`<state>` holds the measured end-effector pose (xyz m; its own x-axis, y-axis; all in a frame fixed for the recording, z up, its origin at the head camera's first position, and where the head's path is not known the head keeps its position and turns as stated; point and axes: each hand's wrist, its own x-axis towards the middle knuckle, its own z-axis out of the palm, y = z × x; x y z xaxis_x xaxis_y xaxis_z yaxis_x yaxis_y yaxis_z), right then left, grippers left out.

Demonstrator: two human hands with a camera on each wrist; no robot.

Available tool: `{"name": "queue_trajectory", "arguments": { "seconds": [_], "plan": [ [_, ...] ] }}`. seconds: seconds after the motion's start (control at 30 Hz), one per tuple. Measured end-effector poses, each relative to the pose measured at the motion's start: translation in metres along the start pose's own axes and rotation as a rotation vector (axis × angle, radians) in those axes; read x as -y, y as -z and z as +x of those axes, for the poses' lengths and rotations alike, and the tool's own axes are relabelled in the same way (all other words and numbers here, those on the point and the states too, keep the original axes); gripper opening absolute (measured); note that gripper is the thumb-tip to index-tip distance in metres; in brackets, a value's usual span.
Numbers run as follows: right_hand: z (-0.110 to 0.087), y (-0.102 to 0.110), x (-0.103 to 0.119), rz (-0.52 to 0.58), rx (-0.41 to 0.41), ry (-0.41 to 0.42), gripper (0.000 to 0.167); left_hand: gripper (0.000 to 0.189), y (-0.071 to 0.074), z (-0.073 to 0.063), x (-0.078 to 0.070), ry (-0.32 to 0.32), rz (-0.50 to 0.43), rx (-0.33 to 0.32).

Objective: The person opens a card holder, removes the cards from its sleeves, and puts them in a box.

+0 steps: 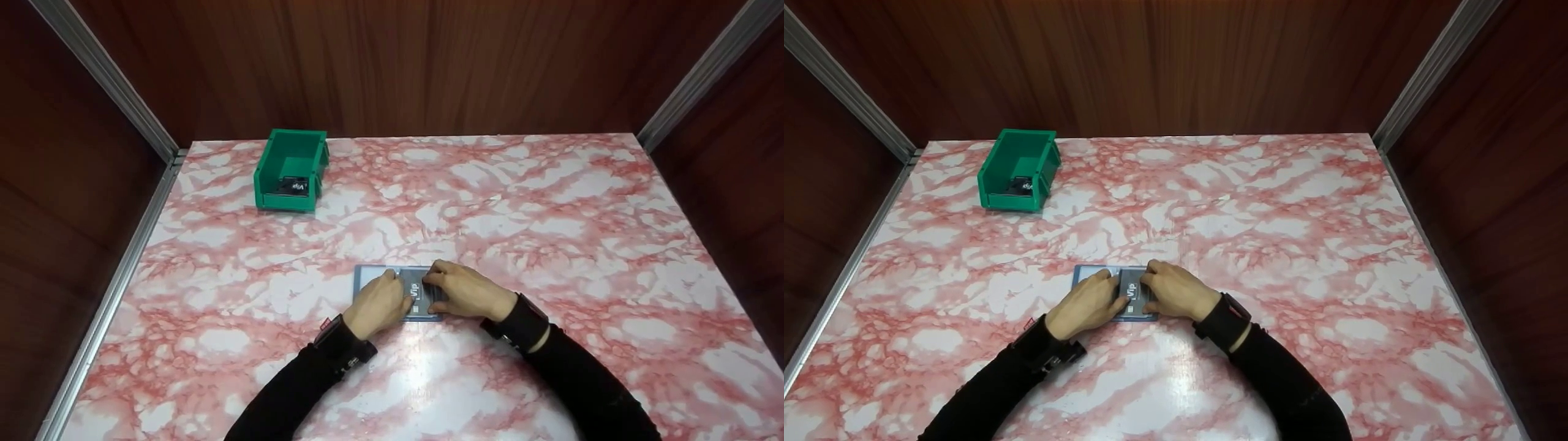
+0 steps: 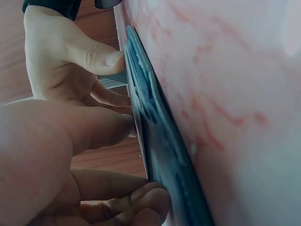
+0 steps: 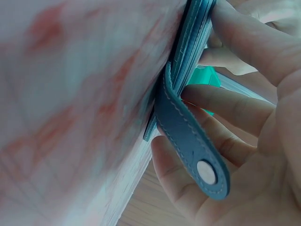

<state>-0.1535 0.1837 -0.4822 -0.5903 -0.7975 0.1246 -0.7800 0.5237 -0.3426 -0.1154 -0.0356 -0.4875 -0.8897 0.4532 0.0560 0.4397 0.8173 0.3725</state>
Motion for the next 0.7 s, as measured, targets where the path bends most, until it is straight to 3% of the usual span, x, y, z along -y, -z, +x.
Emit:
{"name": "queue_trajectory", "arguments": {
  "seconds": [0.47, 0.7],
  "plan": [
    [-0.0004, 0.0004, 0.0001, -0.017, -0.007, 0.005, 0.045, 0.031, -0.0007, -0.0025, 0.0013, -0.054, 0.004, -0.034],
    [0.0, -0.0002, 0.0005, -0.023, -0.002, 0.0, 0.045, 0.032, -0.0004, -0.0037, 0.0025, -0.044, -0.033, -0.031]
  ]
}}
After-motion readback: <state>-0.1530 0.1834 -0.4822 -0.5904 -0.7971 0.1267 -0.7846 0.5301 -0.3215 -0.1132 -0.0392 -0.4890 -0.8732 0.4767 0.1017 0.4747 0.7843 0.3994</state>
